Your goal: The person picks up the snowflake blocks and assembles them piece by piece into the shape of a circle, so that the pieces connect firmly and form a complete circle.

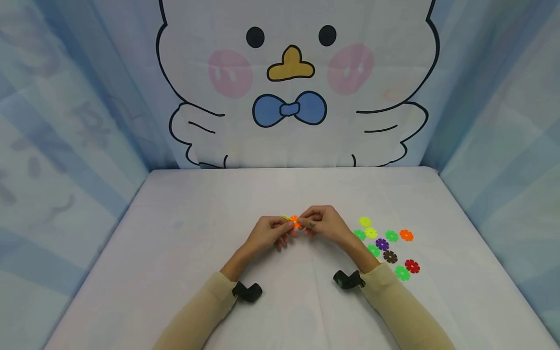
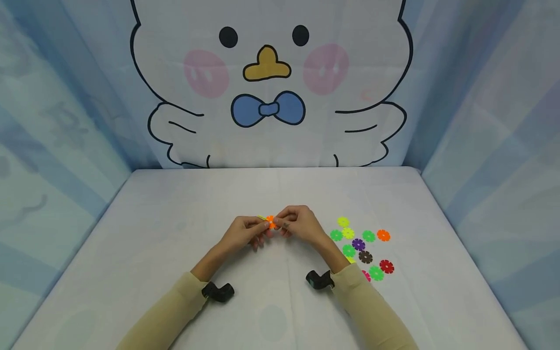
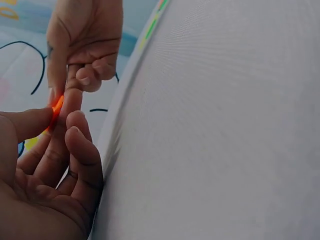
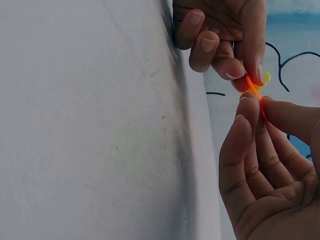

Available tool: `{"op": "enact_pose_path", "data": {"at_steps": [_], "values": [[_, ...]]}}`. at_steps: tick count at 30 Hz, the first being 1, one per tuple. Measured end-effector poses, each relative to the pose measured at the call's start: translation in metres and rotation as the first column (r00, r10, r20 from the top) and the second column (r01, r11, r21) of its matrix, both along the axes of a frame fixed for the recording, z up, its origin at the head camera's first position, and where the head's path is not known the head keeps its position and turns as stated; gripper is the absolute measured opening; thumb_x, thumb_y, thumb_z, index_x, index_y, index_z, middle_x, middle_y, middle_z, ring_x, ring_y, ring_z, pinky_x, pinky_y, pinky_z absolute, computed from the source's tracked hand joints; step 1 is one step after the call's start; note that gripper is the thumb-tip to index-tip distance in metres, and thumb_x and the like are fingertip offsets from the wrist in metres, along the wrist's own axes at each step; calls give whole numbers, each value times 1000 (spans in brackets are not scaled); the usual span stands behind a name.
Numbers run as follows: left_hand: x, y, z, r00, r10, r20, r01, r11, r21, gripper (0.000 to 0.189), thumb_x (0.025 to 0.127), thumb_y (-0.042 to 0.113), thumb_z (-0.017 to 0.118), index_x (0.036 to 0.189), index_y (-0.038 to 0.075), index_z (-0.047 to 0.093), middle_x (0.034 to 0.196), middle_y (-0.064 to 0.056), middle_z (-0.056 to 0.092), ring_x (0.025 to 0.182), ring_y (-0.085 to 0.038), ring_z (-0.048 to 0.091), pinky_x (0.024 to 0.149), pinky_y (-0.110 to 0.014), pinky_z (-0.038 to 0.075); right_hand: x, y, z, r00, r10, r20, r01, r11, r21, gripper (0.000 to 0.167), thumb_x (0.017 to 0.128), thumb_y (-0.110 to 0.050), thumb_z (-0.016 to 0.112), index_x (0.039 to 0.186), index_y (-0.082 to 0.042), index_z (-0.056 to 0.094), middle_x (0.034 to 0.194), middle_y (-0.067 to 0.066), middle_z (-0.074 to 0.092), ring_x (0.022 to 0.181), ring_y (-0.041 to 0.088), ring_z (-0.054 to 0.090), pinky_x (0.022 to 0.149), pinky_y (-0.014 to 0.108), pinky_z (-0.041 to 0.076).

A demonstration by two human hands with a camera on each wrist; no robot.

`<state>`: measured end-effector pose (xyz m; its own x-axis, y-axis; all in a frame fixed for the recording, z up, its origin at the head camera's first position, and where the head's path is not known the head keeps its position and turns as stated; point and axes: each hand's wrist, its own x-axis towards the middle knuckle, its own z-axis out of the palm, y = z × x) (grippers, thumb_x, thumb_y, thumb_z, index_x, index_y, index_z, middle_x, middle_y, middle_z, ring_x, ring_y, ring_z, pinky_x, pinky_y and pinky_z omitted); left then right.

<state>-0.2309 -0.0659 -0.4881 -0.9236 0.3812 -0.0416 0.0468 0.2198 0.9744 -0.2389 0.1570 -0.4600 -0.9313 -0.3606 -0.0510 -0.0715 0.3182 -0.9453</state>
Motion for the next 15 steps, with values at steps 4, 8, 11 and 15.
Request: {"op": "enact_pose_path", "data": {"at_steps": [4,8,11,15], "values": [[0,-2,-3,999,12,47,-14,999,32,29,107,24,66,107,-2,78,89,-10,81,61,-11,60,52,-23,52,0,0,-1,1000,9,-19,-8,999,53,17,101,-18,74,108,-2,76,91,15,80,71,19,69,65,31,60],[0,-4,-3,997,24,77,-29,998,57,29,106,25,67,105,-2,78,87,-5,81,63,-12,60,53,-24,51,-2,12,4,998,-16,-64,24,991,131,19,102,-21,73,108,-3,76,96,17,80,74,22,70,67,33,61],[0,-4,-3,996,32,88,-38,997,65,29,105,25,68,104,-2,78,87,-6,81,64,-13,60,54,-23,51,-5,30,11,991,-74,-107,94,975,201,22,103,-23,72,111,-2,76,100,19,79,79,25,72,69,34,62],[-1,-4,-2,993,53,109,-61,996,72,28,104,24,69,104,-2,79,87,-6,81,65,-13,59,55,-23,51,-9,64,19,981,-135,-137,171,938,303,25,104,-24,71,115,-2,75,105,20,79,84,26,75,72,33,63]]}}
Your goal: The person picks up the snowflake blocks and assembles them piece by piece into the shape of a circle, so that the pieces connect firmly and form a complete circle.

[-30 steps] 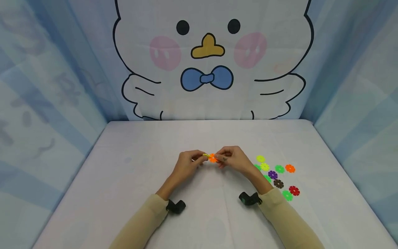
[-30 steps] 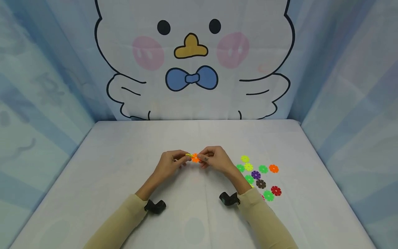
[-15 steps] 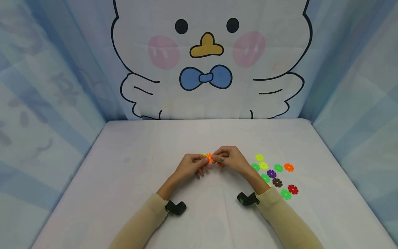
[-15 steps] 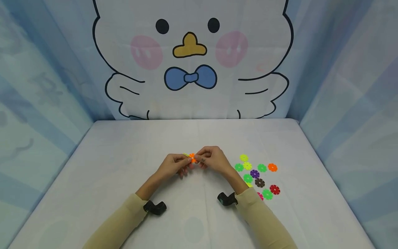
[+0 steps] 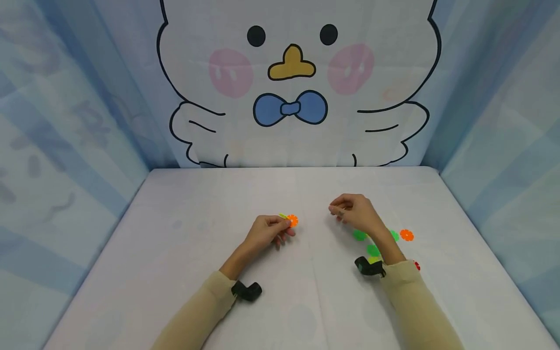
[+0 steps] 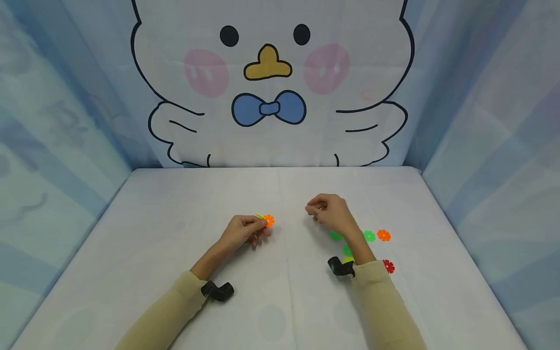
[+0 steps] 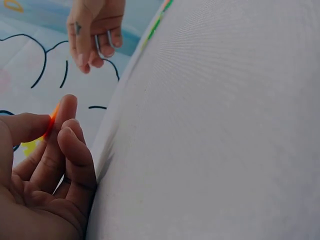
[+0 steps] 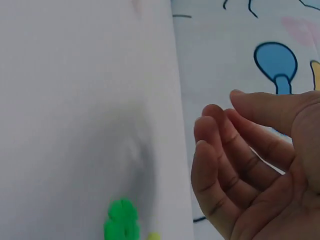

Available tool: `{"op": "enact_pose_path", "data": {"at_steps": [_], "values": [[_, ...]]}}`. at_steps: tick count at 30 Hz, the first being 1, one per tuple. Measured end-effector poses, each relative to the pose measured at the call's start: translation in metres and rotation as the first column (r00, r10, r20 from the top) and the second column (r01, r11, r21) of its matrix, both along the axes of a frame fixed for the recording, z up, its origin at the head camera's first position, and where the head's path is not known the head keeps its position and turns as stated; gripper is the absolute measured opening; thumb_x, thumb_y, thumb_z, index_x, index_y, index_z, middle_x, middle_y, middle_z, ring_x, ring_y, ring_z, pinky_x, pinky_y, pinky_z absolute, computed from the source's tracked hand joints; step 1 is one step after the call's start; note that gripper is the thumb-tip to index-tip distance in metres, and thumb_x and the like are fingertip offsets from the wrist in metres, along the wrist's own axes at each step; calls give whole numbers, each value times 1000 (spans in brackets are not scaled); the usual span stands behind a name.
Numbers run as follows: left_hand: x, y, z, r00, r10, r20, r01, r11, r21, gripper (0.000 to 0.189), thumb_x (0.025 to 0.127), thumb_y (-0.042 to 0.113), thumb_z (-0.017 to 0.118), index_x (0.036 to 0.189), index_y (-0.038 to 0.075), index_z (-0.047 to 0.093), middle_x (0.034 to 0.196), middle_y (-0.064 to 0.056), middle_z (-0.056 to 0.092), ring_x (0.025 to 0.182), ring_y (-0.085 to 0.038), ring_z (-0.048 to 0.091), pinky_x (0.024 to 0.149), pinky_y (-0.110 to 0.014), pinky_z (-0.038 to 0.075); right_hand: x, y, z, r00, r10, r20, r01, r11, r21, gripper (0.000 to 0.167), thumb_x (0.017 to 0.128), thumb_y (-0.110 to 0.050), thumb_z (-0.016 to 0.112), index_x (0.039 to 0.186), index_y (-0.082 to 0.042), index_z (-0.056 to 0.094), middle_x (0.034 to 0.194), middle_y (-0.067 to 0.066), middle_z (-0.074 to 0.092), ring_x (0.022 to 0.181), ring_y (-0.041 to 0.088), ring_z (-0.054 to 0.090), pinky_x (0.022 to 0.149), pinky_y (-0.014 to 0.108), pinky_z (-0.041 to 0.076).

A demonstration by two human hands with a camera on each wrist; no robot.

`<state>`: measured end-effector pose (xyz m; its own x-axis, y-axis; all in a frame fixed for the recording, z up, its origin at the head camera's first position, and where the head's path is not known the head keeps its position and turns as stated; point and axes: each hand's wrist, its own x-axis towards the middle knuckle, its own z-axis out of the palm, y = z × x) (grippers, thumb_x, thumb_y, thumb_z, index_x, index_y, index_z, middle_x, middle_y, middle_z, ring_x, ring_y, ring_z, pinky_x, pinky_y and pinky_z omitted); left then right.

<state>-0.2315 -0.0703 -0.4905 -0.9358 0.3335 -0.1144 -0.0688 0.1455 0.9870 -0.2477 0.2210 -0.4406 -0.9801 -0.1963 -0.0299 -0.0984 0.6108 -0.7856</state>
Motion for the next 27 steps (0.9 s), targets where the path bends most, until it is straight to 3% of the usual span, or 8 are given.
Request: {"op": "enact_pose_path", "data": {"at_steps": [6,13,18,22,27], "values": [[0,1,0,1000,8,18,-8,1000,13,29,104,25,69,105,-3,78,87,-5,81,65,-13,60,56,-22,52,-2,53,5,1000,-17,12,16,994,109,33,102,-25,73,124,1,72,110,22,77,78,24,74,70,32,63],[0,2,-2,999,20,27,-20,1000,21,26,104,21,68,106,-3,78,85,-2,80,68,-12,61,59,-21,53,4,93,3,999,-32,40,23,976,216,44,100,-33,76,128,0,72,116,21,74,87,23,69,73,28,60],[0,1,-2,999,23,27,-24,999,25,26,105,21,68,107,-4,77,86,-2,80,69,-12,62,60,-21,53,0,100,-5,998,-16,63,-5,950,311,42,96,-37,80,122,-4,76,108,15,75,91,22,65,75,27,53],[1,0,-1,999,24,28,-25,999,27,27,105,22,68,106,-3,77,85,-2,80,68,-13,61,59,-20,53,-2,97,-10,998,1,63,-22,945,327,41,92,-38,84,116,-5,78,98,9,73,86,20,63,74,29,49],[1,0,-1,1000,22,22,-22,999,28,26,105,22,68,106,-3,77,84,-1,79,68,-12,61,60,-20,53,-3,92,-10,998,-8,64,-14,943,332,39,92,-35,84,111,-2,77,98,10,72,86,20,62,74,29,48]]}}
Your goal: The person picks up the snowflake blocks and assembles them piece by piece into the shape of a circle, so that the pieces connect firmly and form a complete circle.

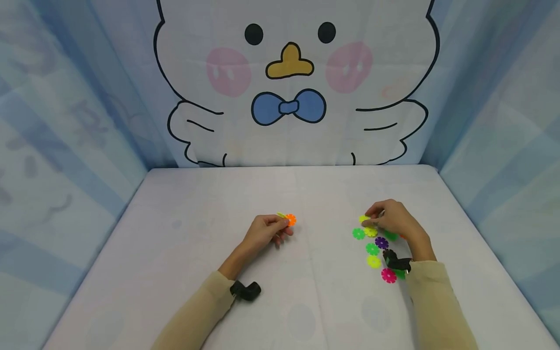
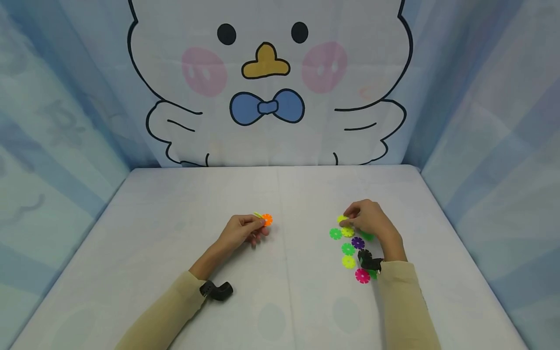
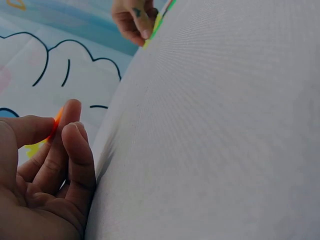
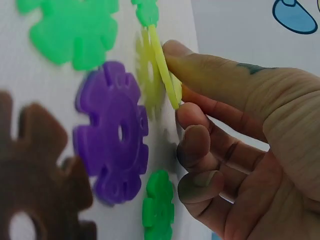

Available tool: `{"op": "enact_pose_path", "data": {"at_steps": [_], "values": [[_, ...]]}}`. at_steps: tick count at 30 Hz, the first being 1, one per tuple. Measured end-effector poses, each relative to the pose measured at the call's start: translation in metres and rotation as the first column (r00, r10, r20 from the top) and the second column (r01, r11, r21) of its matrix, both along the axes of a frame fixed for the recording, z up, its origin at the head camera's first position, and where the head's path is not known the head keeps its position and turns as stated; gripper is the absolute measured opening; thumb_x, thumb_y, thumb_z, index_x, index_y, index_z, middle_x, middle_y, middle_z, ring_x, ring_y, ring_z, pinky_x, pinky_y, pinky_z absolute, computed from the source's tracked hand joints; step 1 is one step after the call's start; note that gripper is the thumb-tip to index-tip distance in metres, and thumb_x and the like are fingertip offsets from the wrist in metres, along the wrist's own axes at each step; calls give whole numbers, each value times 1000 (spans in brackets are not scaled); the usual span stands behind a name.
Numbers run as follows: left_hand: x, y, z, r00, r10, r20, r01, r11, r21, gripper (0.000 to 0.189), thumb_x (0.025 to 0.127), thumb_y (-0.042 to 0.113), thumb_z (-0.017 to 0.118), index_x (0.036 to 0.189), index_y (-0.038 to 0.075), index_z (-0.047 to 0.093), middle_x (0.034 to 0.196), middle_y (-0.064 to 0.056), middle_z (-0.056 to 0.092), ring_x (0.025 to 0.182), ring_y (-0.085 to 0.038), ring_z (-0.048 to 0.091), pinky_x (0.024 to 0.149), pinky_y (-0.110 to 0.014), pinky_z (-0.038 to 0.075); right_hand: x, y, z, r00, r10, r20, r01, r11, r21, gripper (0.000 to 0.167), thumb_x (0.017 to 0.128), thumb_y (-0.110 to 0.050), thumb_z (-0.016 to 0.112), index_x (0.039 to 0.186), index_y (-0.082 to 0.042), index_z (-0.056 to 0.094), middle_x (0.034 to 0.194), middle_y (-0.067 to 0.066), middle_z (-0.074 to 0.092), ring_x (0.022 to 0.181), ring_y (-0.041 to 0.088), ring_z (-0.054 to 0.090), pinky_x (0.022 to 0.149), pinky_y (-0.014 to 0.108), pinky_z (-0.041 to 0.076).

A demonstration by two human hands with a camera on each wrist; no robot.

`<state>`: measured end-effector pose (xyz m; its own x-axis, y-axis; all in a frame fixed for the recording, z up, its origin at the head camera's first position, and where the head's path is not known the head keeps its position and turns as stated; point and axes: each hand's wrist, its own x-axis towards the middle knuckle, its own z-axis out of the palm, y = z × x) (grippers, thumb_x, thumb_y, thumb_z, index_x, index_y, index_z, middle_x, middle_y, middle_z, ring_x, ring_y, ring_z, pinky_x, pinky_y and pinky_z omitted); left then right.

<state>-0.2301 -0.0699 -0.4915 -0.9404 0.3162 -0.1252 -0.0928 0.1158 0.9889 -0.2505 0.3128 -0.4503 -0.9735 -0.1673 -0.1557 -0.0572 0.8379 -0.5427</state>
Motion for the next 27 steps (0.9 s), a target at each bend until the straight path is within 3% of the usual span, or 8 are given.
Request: {"op": "enact_pose_path", "data": {"at_steps": [8,15,20,27], "values": [[-1,-1,0,1000,-12,4,12,1000,14,27,105,21,67,107,-4,76,84,0,78,68,-12,60,60,-20,53,2,-1,4,1000,-22,1,22,1000,-7,32,93,-32,83,104,-4,73,98,11,71,88,23,63,74,29,49],[0,-1,0,1000,-20,1,20,1000,13,27,105,23,67,106,-3,76,84,1,78,66,-12,59,59,-21,53,2,-3,5,1000,-10,-8,9,995,-103,25,97,-24,79,108,-1,76,95,10,76,83,16,66,74,27,53],[-1,0,-1,1000,-22,6,22,1000,15,29,105,24,68,105,-4,76,84,0,78,66,-12,60,59,-21,53,0,-15,5,1000,18,6,-15,969,-245,27,98,-20,78,114,3,76,98,15,80,80,18,76,72,24,62],[-1,-1,0,1000,-21,12,21,1000,18,28,105,23,67,105,-3,76,84,-1,78,66,-13,60,59,-21,53,-4,-47,1,998,56,-2,-52,922,-385,25,100,-14,75,117,4,74,104,18,80,84,23,79,76,26,65]]}}
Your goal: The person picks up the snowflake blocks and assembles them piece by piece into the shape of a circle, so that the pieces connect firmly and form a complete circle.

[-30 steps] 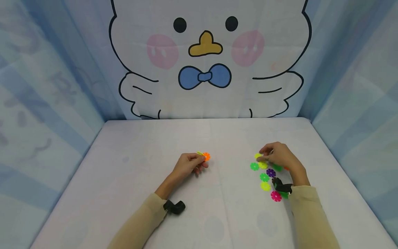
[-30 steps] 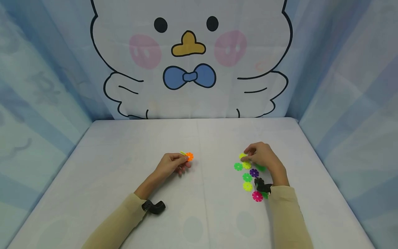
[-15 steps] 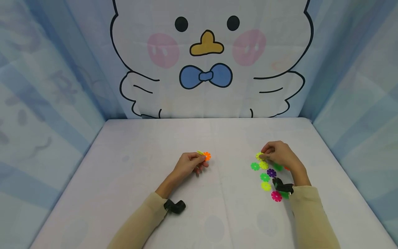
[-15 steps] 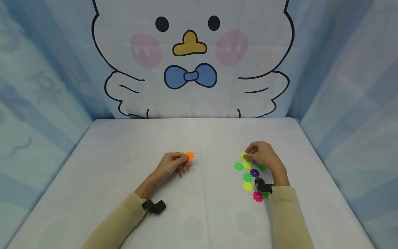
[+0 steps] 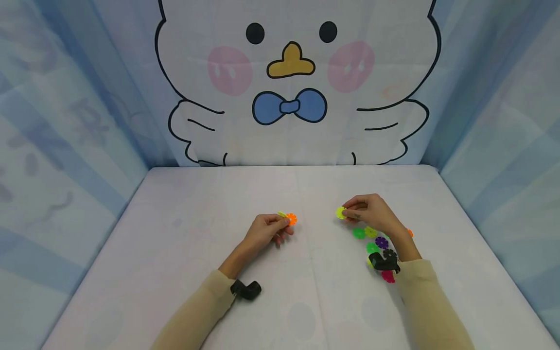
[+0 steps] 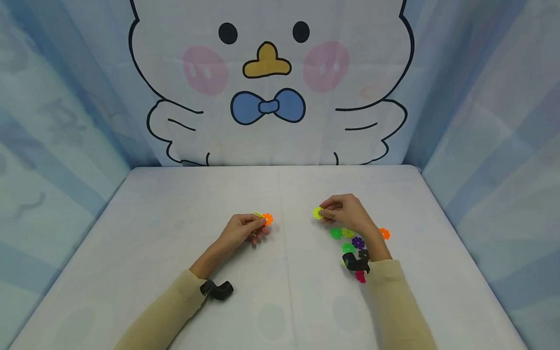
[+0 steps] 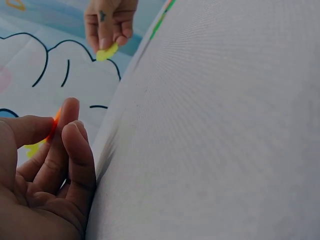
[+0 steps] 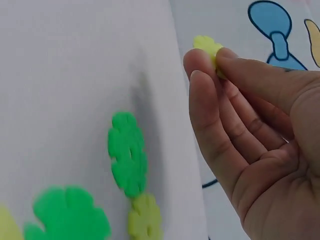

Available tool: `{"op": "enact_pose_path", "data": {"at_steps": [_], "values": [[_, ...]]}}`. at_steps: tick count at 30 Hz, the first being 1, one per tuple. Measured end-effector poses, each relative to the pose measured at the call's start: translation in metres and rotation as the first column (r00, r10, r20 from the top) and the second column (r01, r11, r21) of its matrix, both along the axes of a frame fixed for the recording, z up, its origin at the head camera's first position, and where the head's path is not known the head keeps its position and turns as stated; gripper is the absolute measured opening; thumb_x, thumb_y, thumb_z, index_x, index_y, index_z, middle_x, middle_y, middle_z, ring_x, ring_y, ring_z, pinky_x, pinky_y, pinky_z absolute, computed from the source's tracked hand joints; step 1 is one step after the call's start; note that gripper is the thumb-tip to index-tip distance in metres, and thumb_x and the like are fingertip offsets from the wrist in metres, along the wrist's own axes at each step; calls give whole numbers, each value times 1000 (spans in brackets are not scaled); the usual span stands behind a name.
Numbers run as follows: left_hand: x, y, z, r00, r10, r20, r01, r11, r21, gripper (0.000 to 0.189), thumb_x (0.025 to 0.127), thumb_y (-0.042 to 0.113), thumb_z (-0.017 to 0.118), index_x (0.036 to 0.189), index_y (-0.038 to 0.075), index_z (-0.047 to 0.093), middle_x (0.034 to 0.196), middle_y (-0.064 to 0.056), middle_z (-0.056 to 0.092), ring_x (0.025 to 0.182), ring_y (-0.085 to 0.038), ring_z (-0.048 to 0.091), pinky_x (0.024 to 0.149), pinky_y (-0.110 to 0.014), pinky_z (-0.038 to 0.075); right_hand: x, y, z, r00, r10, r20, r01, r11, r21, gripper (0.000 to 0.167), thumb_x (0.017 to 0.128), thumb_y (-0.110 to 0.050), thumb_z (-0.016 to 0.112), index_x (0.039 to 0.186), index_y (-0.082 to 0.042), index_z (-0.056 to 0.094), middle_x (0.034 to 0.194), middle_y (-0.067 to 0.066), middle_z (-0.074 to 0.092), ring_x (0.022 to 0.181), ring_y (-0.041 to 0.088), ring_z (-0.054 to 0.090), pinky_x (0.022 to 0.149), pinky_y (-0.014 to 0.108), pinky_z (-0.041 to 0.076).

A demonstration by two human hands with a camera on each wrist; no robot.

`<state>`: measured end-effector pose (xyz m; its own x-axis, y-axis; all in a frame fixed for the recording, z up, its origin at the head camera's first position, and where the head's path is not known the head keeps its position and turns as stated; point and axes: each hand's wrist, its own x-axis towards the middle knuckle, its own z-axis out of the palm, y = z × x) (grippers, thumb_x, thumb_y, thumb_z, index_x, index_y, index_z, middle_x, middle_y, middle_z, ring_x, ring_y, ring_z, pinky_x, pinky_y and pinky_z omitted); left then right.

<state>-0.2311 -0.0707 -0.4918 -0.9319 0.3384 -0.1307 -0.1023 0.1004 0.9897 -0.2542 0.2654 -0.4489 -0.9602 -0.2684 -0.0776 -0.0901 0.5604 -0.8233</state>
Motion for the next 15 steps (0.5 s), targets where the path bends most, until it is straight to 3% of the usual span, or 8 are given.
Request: {"op": "enact_pose_path", "data": {"at_steps": [8,15], "values": [[-1,1,0,1000,0,-9,0,1000,-15,28,105,24,67,103,-3,77,84,-1,79,67,-14,60,59,-21,53,2,-45,-7,998,65,21,-61,989,-135,20,97,-10,77,112,2,74,99,17,80,83,26,80,76,32,66],[1,1,0,1000,-9,-5,9,1000,-22,30,104,24,68,103,-4,77,81,1,78,66,-11,61,58,-21,53,10,-75,-14,998,68,-7,-68,987,-146,19,97,-12,77,111,0,75,101,16,81,83,21,80,76,23,62]]}}
